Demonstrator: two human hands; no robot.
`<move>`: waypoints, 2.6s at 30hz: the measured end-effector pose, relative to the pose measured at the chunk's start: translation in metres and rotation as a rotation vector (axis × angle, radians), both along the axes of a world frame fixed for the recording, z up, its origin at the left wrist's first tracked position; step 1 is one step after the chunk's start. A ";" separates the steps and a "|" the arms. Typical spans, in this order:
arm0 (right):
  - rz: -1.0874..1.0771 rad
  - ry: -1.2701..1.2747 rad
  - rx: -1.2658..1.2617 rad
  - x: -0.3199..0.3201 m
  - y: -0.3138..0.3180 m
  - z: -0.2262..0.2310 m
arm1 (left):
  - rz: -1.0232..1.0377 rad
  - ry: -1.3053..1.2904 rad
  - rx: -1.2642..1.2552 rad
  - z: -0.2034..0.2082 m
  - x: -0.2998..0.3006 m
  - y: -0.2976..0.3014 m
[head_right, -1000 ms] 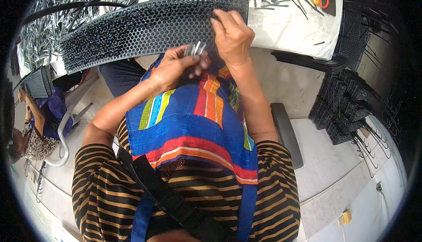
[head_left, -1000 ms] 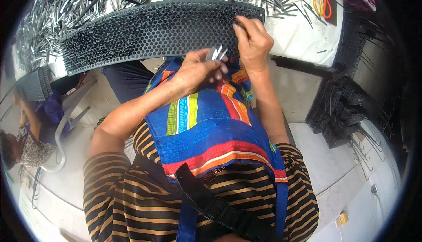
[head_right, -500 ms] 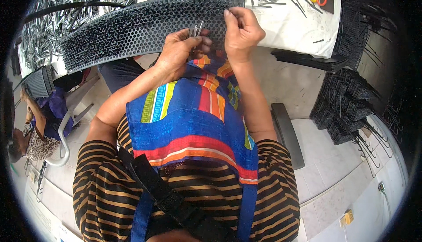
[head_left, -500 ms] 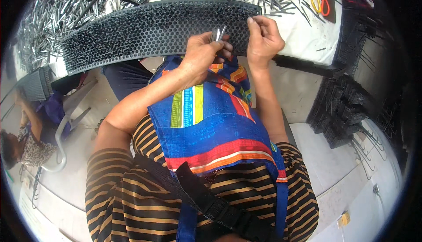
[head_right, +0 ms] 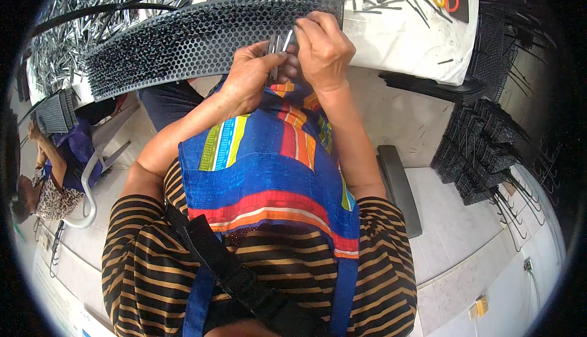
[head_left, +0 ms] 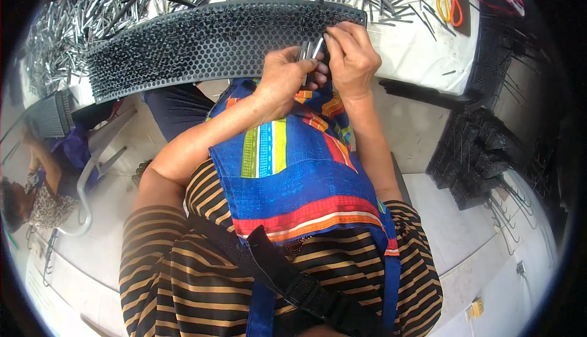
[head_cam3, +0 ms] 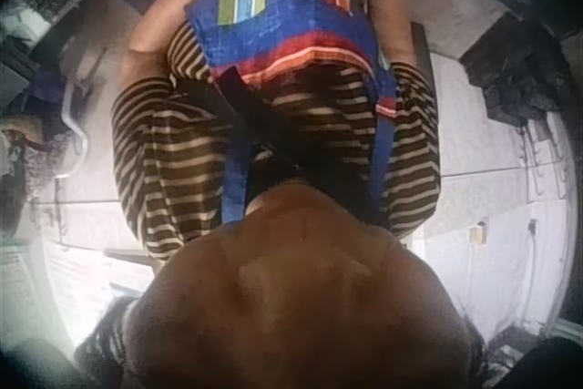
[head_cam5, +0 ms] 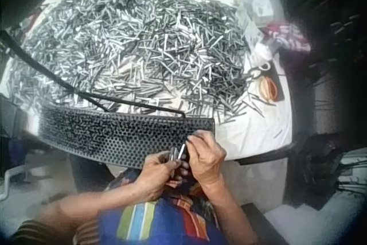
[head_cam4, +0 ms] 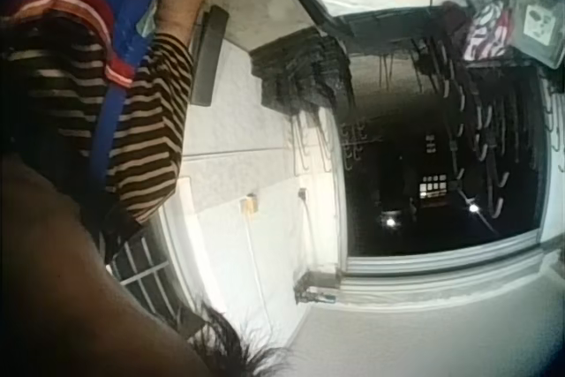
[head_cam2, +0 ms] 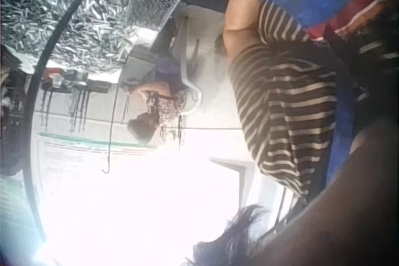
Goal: The person sorts small metal parts by hand, inserting them into a mesh grid from a plastic tray.
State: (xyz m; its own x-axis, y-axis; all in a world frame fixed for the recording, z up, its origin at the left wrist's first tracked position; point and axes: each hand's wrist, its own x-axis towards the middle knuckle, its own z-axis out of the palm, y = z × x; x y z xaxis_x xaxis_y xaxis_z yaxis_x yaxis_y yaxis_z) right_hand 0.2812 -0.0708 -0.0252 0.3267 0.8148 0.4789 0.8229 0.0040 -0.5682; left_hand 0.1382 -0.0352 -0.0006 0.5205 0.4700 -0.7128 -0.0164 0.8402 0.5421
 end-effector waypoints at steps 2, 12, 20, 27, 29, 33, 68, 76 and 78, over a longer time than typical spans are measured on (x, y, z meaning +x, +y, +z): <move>0.008 0.033 0.037 -0.001 -0.007 0.001 | -0.010 -0.017 -0.012 0.000 0.000 0.000; -0.204 1.055 0.140 0.005 -0.013 0.012 | 0.053 0.019 -0.034 0.009 0.015 0.003; -0.042 0.058 -0.036 0.005 -0.004 0.000 | 0.054 -0.001 0.015 0.004 0.015 0.000; -0.008 0.805 -0.302 0.010 -0.025 0.007 | 0.107 -0.019 0.003 0.009 0.019 0.000; -0.058 1.031 -0.239 0.007 -0.027 0.013 | 0.102 -0.031 -0.003 0.006 0.020 0.000; -0.188 1.217 0.057 0.014 -0.022 0.010 | 0.074 -0.004 -0.035 0.006 0.020 0.002; -0.137 0.658 -0.298 0.023 -0.019 0.014 | 0.058 -0.113 -0.152 0.001 0.032 0.000; -0.261 0.970 0.185 0.036 -0.015 0.004 | -0.015 -0.028 -0.116 0.006 0.036 -0.001; -0.226 0.876 0.206 0.037 -0.011 0.001 | -0.006 -0.031 -0.085 0.007 0.039 -0.003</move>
